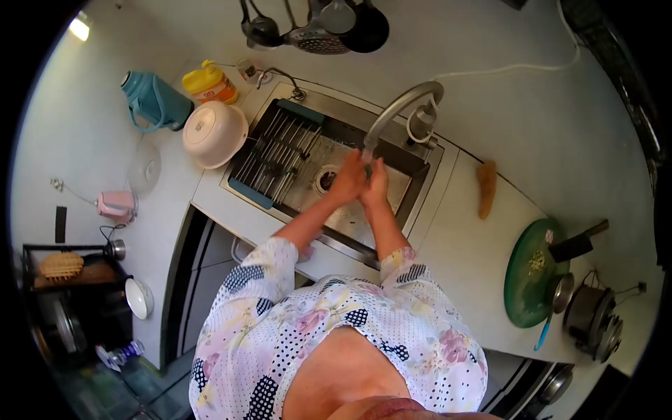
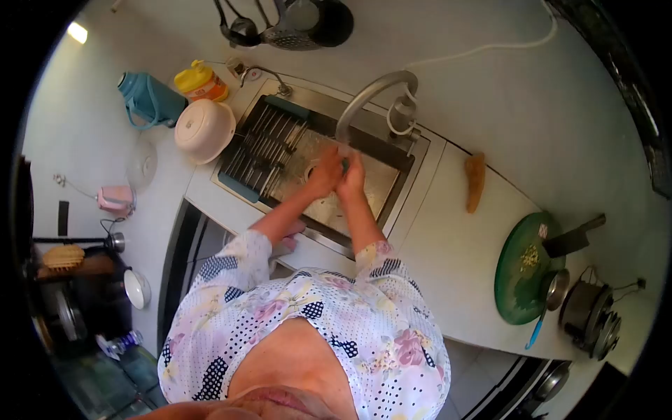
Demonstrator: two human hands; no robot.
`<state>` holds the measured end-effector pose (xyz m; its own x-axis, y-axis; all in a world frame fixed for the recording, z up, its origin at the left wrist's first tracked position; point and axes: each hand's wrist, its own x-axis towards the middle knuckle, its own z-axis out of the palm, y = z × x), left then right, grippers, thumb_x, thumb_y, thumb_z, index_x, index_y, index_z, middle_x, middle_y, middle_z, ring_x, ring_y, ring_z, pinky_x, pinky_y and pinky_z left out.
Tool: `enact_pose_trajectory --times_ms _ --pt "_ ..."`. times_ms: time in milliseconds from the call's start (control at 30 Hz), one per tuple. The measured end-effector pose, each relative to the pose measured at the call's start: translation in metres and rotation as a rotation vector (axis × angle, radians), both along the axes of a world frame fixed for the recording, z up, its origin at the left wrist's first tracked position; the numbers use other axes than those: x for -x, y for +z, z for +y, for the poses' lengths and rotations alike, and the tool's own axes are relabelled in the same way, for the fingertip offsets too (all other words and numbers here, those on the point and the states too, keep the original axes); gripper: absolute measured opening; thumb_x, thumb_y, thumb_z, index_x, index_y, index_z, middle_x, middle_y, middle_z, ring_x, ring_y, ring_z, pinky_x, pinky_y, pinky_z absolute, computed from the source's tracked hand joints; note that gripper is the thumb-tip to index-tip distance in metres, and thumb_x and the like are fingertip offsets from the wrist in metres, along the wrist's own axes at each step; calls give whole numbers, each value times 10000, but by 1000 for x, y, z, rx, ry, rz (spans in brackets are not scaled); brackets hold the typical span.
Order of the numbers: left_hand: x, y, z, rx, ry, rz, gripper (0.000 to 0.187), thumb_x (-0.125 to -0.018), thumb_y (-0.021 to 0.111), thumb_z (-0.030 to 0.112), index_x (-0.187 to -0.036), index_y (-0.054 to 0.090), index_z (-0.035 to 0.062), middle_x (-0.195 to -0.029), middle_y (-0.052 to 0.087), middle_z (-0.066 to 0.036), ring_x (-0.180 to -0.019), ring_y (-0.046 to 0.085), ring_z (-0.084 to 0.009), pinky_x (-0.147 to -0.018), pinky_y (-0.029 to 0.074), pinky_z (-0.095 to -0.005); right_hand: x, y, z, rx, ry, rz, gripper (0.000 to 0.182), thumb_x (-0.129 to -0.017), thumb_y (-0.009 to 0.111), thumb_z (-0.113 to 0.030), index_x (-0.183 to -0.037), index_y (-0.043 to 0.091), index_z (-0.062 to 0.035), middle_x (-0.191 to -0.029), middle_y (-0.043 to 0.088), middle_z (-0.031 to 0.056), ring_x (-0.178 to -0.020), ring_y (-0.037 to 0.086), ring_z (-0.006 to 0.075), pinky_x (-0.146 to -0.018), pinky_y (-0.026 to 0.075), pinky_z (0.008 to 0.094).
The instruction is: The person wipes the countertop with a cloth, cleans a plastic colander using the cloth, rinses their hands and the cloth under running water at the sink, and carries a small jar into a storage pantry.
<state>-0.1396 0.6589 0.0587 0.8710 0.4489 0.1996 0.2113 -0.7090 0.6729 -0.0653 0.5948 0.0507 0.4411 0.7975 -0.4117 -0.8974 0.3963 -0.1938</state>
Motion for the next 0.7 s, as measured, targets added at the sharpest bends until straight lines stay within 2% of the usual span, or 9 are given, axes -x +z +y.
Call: enact_pose_trajectory --times_ms 100,200,300,400,467,500,567,667,700 --pt "-3 11 1 -47 -21 120 442 -926 405 214 -1294 402 -31 -1381 329 -287 -1282 305 -436 -1072 250 -441 3 14 -7 -29 -97 1 396 -971 381 -348 -1270 457 -100 -1317 454 77 -1122 509 252 -998 381 398" --pt "-2 21 3 -88 -18 231 440 -933 382 236 -1287 409 -24 -1384 318 -287 -1279 305 -442 -1072 249 -441 27 -29 5 -252 37 78 412 -955 410 -355 -1279 450 -104 -1319 450 72 -1147 489 253 -1006 374 404" --pt "-2 6 30 -16 199 167 486 -937 369 306 -1310 399 -3 -1411 278 -269 -1285 290 -446 -1077 237 -446 39 5 5 -204 49 141 434 -946 426 -367 -1286 435 -97 -1319 451 78 -1170 465 256 -1009 368 414" --pt "5 8 3 37 -86 -138 520 -927 376 306 -1349 361 3 -1401 291 -274 -1287 284 -453 -1075 228 -459 7 5 -5 -158 -74 55 461 -959 410 -387 -1308 403 -86 -1335 443 81 -1201 436 271 -1018 357 416" --pt "6 39 -24 11 -117 -106 513 -926 375 303 -1337 368 -3 -1393 291 -289 -1277 291 -462 -1065 232 -475 -5 4 -2 -115 -154 46 501 -963 397 -400 -1345 371 -76 -1335 449 80 -1202 437 284 -1017 354 411" --pt "5 49 -33 2 -129 -93 510 -925 374 302 -1332 372 -6 -1389 291 -296 -1272 294 -466 -1059 234 -483 -1 4 -1 -90 -117 11 498 -957 405 -409 -1337 393 -87 -1330 459 90 -1202 443 276 -1007 367 424" --pt "-3 29 -22 32 10 27 459 -892 406 237 -1276 418 -13 -1347 332 -297 -1240 325 -469 -1048 248 -481 17 7 4 -36 -40 -65 494 -945 422 -428 -1320 438 -108 -1320 479 111 -1203 456 260 -988 393 452" --pt "-12 24 20 46 125 158 453 -878 430 206 -1266 424 -28 -1313 367 -302 -1226 343 -461 -1047 253 -477 39 26 9 -325 41 152 486 -962 380 -434 -1337 421 -127 -1308 486 84 -1182 460 291 -997 373 405" --pt "-11 27 25 -33 129 117 455 -876 434 195 -1267 421 -38 -1297 381 -308 -1225 348 -457 -1048 254 -476 34 22 11 -312 37 95 476 -954 396 -434 -1316 440 -127 -1300 493 74 -1186 463 278 -995 377 421"
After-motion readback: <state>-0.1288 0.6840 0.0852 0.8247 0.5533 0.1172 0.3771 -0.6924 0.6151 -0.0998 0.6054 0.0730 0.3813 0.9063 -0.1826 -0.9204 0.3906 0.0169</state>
